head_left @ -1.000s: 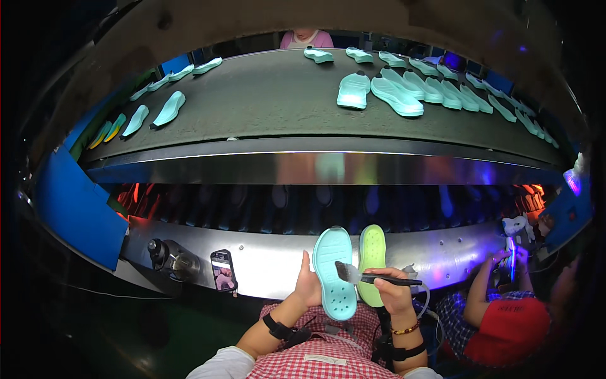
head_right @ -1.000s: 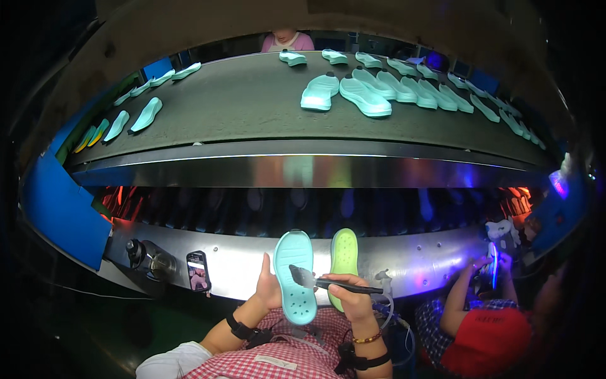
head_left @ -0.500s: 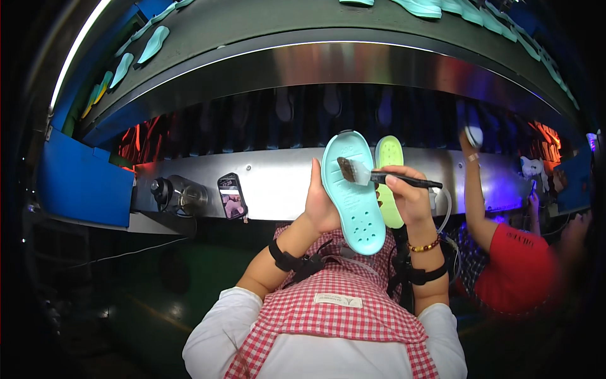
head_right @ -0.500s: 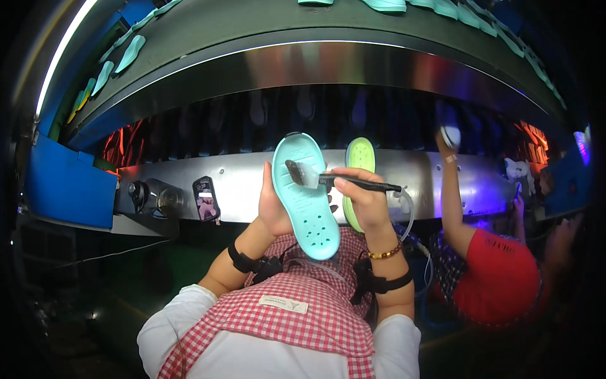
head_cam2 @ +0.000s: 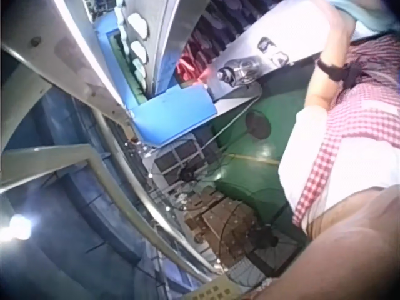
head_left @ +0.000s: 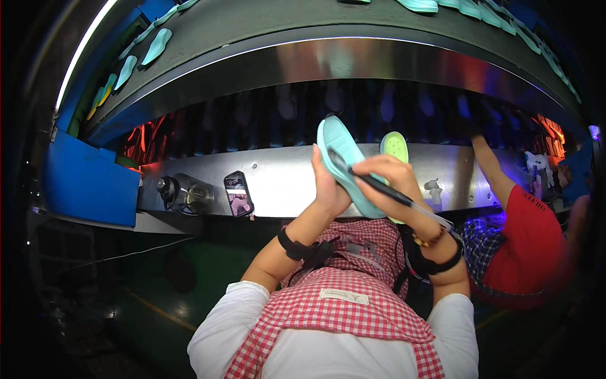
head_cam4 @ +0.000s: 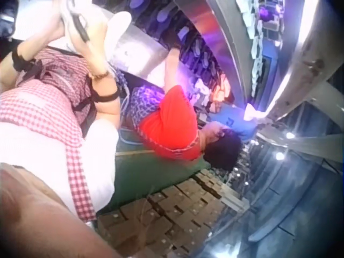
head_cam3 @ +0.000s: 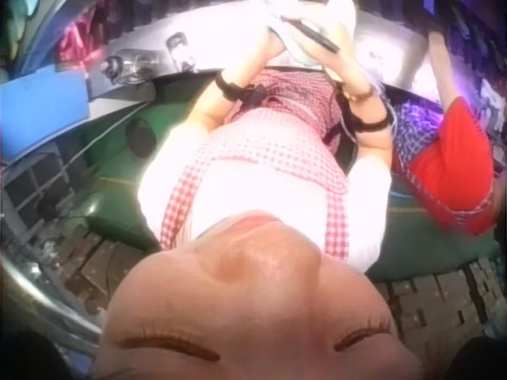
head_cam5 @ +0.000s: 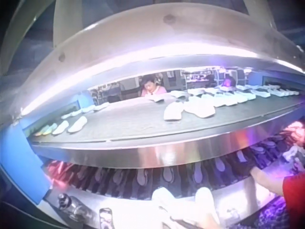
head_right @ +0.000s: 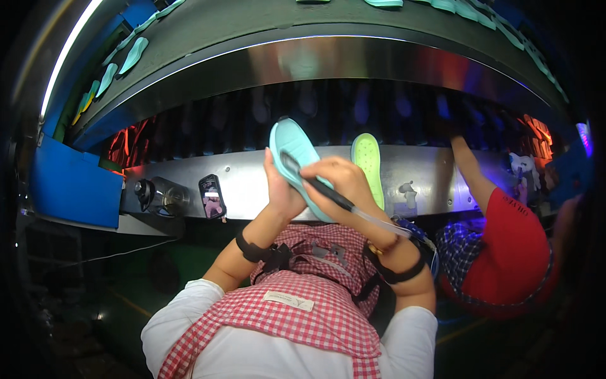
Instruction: The recorder is applying a liquid adhesive or treatment using a brush to foam shoe insoles before placing them back onto a conveyor belt.
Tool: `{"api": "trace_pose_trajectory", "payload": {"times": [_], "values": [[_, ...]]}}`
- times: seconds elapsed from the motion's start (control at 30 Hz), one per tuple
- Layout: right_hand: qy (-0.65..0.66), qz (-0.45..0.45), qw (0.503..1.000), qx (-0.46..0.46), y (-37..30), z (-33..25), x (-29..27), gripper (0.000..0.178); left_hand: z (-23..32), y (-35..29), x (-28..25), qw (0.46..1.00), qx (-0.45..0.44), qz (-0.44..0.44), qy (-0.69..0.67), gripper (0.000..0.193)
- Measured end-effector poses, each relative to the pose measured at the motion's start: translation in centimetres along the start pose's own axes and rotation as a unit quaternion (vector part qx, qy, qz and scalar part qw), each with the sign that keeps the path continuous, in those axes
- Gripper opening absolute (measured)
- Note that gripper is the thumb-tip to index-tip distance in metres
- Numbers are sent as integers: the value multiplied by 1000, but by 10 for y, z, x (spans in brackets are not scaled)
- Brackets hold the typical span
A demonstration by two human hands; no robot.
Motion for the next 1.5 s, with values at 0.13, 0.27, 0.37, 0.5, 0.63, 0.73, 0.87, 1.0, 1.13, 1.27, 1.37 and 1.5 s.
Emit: {"api": "trace_pose_trajectory", "payload": {"times": [0.13,0.27,0.37,0.5,0.63,0.73,0.87,1.0,1.13,1.27,1.37,1.5], "values": [[78,-169,982,38,-20,-12,0,20,20,-9,8,993,-32,-105,43,80],[131,-24,990,54,-3,-11,-36,20,-7,-22,22,981,-114,-153,-32,83],[278,48,939,197,-4,13,-28,20,-19,-31,48,960,-139,-230,-81,82],[249,-141,958,23,-2,-35,1,19,-3,-33,58,960,-89,-266,-6,80],[265,35,942,203,-11,6,-28,19,-3,-31,44,972,-118,-193,-66,78],[185,-130,974,5,-3,-36,-7,23,6,-28,45,978,-83,-185,-39,83],[209,45,971,105,-9,-11,-31,21,27,-22,33,994,8,-95,-56,87],[155,-123,980,-31,-12,-41,0,26,40,-26,39,988,43,-140,-53,87],[230,32,972,35,-11,-26,-26,19,54,-30,37,986,98,-130,-17,87],[153,-113,982,-2,-12,-43,1,24,65,-34,48,982,128,-136,38,88],[324,-93,940,-47,-14,-54,-5,23,68,-32,44,986,124,-112,-6,89],[103,-29,988,113,-23,-3,-14,22,70,-32,39,978,155,-133,-32,88]]}}
Point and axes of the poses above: each hand's wrist, its own y-axis towards the middle knuckle, its own x-axis out of the palm, z = x × y, the point moved 10 cm from there along y, towards the middle knuckle, and after that the axes turned 4 degrees about -x, right-handed, at the moved point
